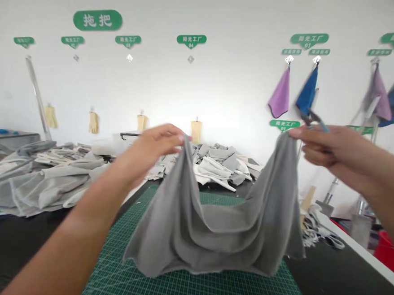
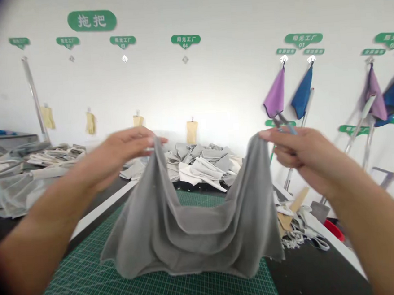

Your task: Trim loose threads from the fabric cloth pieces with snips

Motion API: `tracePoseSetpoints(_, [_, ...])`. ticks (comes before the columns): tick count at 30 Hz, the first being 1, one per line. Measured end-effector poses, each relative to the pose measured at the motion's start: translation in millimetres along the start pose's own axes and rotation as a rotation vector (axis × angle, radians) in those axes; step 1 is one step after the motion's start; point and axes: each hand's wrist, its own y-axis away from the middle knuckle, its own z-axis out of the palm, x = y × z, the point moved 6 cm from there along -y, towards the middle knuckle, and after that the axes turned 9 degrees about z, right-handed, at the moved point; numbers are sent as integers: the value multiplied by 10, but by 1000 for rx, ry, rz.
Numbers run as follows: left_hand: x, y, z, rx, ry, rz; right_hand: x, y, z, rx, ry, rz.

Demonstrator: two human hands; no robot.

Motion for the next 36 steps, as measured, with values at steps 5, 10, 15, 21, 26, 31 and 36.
tracePoseSetpoints(5, [-310, 324, 1128, -433, 421, -159, -101, 517, 1211, -362, -165, 85])
tracePoseSetpoints(10, [-673, 447, 1322, -276, 611, -254, 236, 671, 1639, -410, -278, 242])
tracePoseSetpoints(15, [-1028, 509, 1156, 83, 427, -185, 754, 905, 1954, -564, -417, 375])
tracePoseSetpoints(21, [-1425, 604, 1070, 289, 217, -133, 1259, 1157, 2269, -657, -409, 580])
tracePoseSetpoints(26, [-1862, 794, 1130, 191, 131, -287, 1492, 1104, 2268, -520, -432, 665])
tracePoseSetpoints(31, [-1581, 969, 1302, -76, 70, -91, 1651, 1083, 2254, -419, -523, 724])
tracePoseSetpoints(36, [-1381, 1041, 1395, -250, 390, -138, 1570, 1113, 2229, -450, -642, 724])
